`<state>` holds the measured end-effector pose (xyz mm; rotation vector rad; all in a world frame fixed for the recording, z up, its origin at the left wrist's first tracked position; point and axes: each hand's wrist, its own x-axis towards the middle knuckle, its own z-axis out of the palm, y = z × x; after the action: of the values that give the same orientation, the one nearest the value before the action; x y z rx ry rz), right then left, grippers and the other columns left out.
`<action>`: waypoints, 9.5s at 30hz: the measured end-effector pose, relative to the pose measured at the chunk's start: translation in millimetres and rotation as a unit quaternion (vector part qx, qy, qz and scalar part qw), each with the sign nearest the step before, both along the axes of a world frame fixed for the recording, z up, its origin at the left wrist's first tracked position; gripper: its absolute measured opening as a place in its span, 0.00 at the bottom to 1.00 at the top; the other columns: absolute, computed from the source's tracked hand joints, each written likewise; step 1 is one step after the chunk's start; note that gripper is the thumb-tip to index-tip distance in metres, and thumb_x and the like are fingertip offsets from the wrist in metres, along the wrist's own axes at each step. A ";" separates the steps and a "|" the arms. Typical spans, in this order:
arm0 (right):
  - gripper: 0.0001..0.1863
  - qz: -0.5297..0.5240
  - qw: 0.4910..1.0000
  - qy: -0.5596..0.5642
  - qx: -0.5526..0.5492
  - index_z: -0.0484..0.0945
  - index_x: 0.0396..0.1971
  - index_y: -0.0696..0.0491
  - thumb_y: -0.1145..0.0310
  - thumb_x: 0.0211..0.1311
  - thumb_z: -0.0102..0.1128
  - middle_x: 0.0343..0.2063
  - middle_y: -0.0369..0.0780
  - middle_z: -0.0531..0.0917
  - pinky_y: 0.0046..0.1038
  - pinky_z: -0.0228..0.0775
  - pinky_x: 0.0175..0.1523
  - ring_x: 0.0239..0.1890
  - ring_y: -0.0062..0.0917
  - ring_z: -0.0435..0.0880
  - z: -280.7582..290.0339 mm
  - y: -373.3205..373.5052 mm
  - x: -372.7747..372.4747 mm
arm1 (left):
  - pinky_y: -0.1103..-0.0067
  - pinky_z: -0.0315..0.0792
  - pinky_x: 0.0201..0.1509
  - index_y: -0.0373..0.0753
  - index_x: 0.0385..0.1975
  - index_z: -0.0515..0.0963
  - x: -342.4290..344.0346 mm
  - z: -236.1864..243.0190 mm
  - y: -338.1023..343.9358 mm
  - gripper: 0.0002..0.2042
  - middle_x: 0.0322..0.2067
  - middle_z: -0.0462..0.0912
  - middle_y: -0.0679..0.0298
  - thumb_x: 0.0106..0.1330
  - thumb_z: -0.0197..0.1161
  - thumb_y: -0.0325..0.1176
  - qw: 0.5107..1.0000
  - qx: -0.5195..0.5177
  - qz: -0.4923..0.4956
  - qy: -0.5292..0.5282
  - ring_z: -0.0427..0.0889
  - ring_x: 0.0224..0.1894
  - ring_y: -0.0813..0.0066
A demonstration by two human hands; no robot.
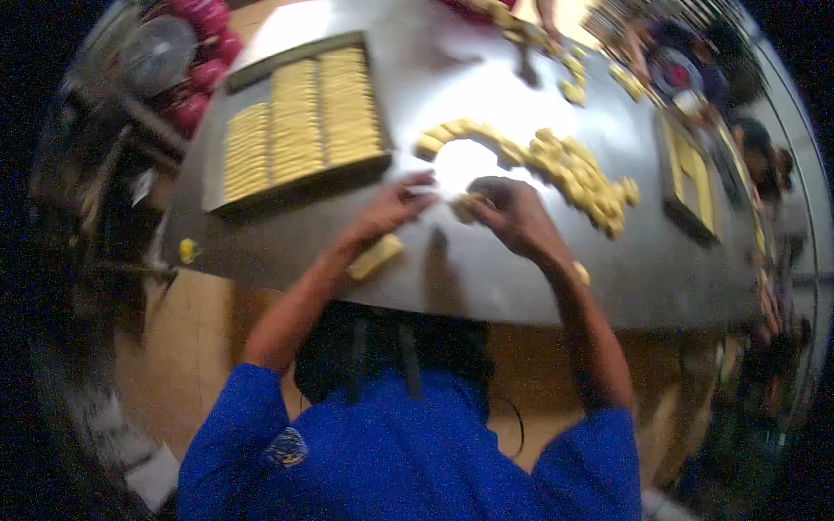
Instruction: Shaping individual pieces of dough and arranging them neatly on a baking tray.
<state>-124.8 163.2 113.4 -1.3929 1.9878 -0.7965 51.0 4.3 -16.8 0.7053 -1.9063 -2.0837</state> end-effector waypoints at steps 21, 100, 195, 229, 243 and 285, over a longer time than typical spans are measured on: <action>0.21 0.175 0.930 -0.309 -0.099 0.76 0.54 0.64 0.65 0.69 0.64 0.40 0.46 0.85 0.25 0.79 0.49 0.41 0.26 0.86 -1.7 -367.2 134.8 | 0.80 0.81 0.50 0.33 0.55 0.78 213.7 117.0 -264.7 0.19 0.43 0.84 0.59 0.65 0.70 0.29 0.953 -0.127 0.267 0.061 0.84 0.43 0.74; 0.18 0.208 0.967 0.136 -0.060 0.76 0.57 0.58 0.73 0.69 0.57 0.64 0.47 0.74 0.42 0.60 0.74 0.73 0.45 0.62 -22.3 -178.1 68.3 | 0.47 0.71 0.57 0.57 0.57 0.80 155.2 -20.0 -410.8 0.18 0.51 0.77 0.42 0.67 0.54 0.42 0.739 -0.548 0.199 -0.339 0.76 0.54 0.39; 0.32 0.294 0.860 0.412 -0.062 0.52 0.74 0.53 0.54 0.77 0.35 0.77 0.37 0.52 0.77 0.32 0.70 0.79 0.38 0.44 -147.5 -505.2 128.1 | 0.61 0.71 0.59 0.30 0.62 0.70 160.1 21.7 -433.3 0.41 0.51 0.83 0.51 0.75 0.34 0.66 0.873 -0.341 0.163 -0.309 0.83 0.49 0.60; 0.30 -0.319 0.944 0.010 0.084 0.87 0.36 0.56 0.39 0.64 0.59 0.31 0.47 0.88 0.40 0.77 0.43 0.37 0.40 0.88 -128.3 -106.6 9.2 | 0.77 0.76 0.55 0.35 0.58 0.78 104.2 83.9 -129.6 0.19 0.49 0.86 0.58 0.72 0.64 0.37 0.915 -0.356 0.187 -0.031 0.83 0.50 0.74; 0.17 -0.237 0.961 -0.094 -0.105 0.79 0.43 0.58 0.63 0.59 0.67 0.30 0.48 0.84 0.37 0.77 0.41 0.33 0.40 0.86 -123.0 37.5 96.6 | 0.82 0.76 0.40 0.39 0.67 0.70 79.0 20.9 44.7 0.27 0.51 0.83 0.66 0.70 0.67 0.37 0.997 0.011 0.060 -0.052 0.81 0.39 0.84; 0.06 -0.007 0.993 -0.108 -0.048 0.79 0.41 0.61 0.75 0.67 0.62 0.32 0.45 0.85 0.30 0.78 0.44 0.35 0.27 0.85 -41.2 99.0 94.7 | 0.81 0.79 0.43 0.37 0.45 0.80 73.8 36.5 102.0 0.12 0.37 0.84 0.67 0.69 0.68 0.37 0.978 0.178 -0.095 -0.048 0.82 0.38 0.81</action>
<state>-30.0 262.1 72.2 -1.2881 1.8158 -1.0157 124.8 106.3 19.7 0.7311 -1.7225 -2.5965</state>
